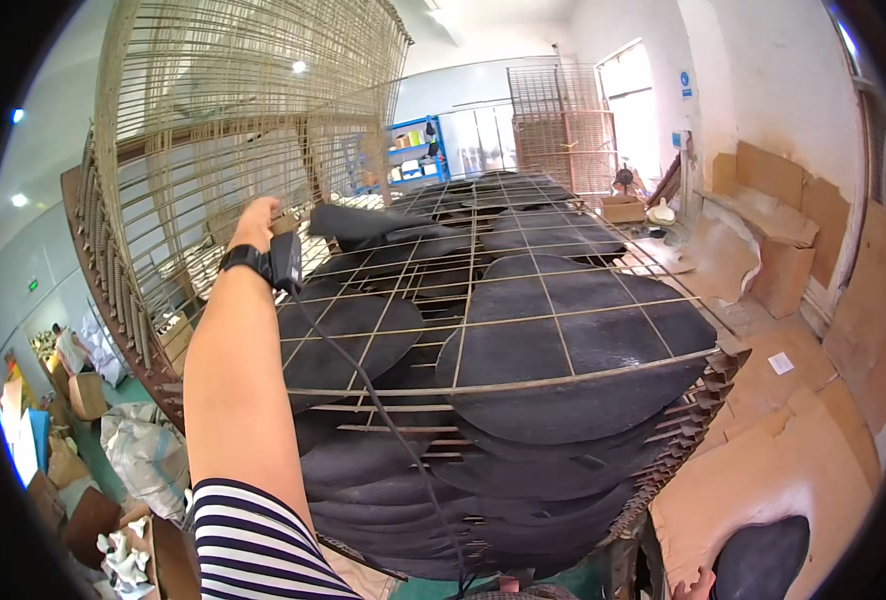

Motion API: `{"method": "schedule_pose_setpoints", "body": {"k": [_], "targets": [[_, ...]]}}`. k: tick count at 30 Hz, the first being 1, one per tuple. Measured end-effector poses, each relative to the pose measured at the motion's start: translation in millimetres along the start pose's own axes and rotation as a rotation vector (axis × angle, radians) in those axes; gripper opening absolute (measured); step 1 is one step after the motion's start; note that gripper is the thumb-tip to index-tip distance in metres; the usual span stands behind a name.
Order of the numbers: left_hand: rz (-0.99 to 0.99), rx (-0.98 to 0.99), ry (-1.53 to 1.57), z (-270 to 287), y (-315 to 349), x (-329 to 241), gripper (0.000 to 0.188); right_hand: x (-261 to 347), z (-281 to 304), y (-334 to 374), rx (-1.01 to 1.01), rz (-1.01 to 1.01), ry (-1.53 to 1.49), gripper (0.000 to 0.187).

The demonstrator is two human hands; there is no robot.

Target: The person repeatedly picks up black, curved rubber or plastic parts from a cardboard surface and places them onto a metal drying rack. The person handles the parts one at a time, moving them from a pile on the table to the rack in a repetitive cycle.

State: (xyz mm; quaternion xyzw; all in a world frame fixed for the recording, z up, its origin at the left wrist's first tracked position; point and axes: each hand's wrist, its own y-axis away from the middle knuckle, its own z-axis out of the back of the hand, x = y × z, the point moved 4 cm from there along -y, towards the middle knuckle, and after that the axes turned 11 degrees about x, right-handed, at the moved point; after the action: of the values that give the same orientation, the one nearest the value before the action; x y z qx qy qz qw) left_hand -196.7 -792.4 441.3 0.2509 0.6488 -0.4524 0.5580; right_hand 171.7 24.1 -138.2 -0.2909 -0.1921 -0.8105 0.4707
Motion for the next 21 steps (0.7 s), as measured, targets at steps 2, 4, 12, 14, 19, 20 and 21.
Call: {"method": "schedule_pose_setpoints", "body": {"k": [2, 4, 12, 14, 19, 20, 21], "targets": [[-0.022, -0.017, -0.025, 19.8, 16.8, -7.4, 0.054, -7.6, -6.9, -11.9, 0.031, 0.069, -0.033, 0.055], [-0.059, -0.003, 0.194, 6.3, 54.4, -33.6, 0.052, -11.7, -10.2, -19.9, 0.119, 0.040, -0.056, 0.055], [-0.769, 0.652, 0.447, -194.9, 376.9, -144.1, 0.038, -62.7, 28.5, 41.9, 0.029, 0.189, -0.141, 0.053], [-0.865, 1.068, 0.556, -269.8, 448.3, -103.4, 0.048, -87.8, 58.7, 66.5, -0.131, 0.107, -0.167, 0.046], [-0.194, 1.383, 0.332, -436.1, 607.5, 66.0, 0.013, -157.7, 130.8, 150.4, -0.236, -0.147, -0.123, 0.044], [0.025, 1.337, 0.401, -477.3, 622.8, 126.6, 0.010, -162.8, 146.7, 167.9, -0.255, -0.221, -0.139, 0.045], [0.135, 1.333, 0.305, -517.6, 636.1, 191.4, 0.011, -177.5, 157.6, 190.2, -0.312, -0.269, -0.115, 0.045]]}}
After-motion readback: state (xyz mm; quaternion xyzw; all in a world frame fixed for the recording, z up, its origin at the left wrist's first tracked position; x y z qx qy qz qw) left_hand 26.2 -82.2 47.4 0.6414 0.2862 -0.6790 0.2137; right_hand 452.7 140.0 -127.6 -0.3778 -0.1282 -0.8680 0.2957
